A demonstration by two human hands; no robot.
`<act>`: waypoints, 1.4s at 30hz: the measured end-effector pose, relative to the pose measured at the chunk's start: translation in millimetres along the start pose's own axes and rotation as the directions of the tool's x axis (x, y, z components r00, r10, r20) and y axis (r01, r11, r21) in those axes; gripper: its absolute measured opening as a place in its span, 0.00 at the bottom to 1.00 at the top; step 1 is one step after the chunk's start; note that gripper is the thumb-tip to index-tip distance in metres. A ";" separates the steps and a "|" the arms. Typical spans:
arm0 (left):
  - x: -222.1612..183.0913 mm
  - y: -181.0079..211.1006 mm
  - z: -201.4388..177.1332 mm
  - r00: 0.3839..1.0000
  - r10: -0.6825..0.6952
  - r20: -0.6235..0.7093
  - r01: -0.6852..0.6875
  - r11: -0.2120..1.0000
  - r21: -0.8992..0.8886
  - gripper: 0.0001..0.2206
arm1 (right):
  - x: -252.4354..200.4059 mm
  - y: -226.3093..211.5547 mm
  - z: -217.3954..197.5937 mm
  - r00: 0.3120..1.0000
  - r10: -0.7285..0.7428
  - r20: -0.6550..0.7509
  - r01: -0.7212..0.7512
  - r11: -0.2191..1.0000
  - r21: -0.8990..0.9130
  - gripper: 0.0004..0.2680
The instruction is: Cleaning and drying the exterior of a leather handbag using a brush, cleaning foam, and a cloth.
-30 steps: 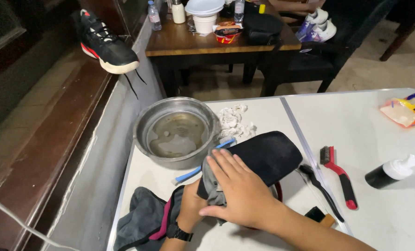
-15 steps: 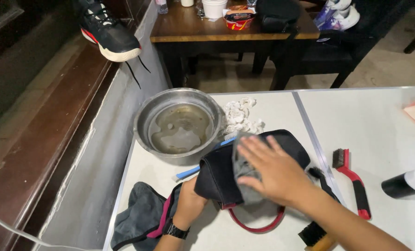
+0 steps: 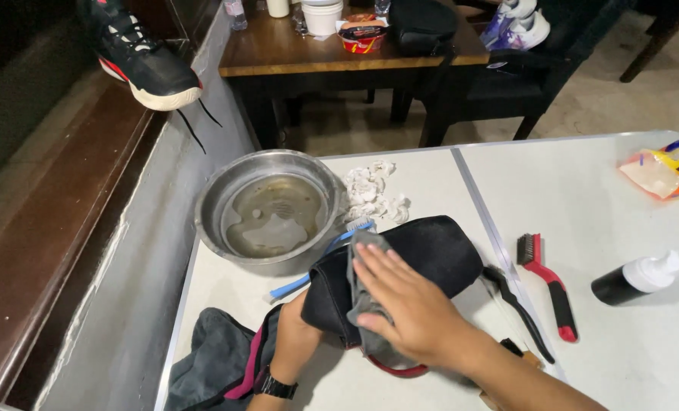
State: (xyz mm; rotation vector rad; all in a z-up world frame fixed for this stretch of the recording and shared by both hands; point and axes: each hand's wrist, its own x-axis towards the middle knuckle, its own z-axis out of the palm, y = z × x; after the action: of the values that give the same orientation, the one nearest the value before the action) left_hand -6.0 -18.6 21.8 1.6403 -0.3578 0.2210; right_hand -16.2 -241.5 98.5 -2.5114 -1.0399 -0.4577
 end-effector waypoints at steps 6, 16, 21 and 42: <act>5.7 1.1 -1.5 1.000 -0.018 0.019 0.018 1.000 -0.001 0.06 | -4.0 7.1 -2.7 0.996 -0.086 0.030 0.088 0.993 -0.083 0.32; 6.9 -4.4 1.8 0.997 0.031 0.065 -0.028 0.998 -0.051 0.05 | -18.3 75.8 -26.3 0.900 0.436 0.022 -0.377 0.800 -0.467 0.24; 5.2 -7.7 1.3 0.995 0.061 0.075 -0.056 0.996 -0.063 0.04 | -11.6 64.3 -12.0 0.859 0.511 0.034 -0.487 0.835 -0.254 0.22; -1.9 -1.3 2.8 0.996 0.048 0.076 -0.043 0.997 -0.062 0.04 | 51.6 -56.2 -14.7 0.969 -0.219 0.112 0.225 0.974 -0.037 0.34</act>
State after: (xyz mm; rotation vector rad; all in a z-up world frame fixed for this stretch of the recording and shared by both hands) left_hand -7.5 -21.1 19.6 1.5854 -0.4570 0.1797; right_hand -24.5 -180.7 146.1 -2.4963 -1.3764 -0.4189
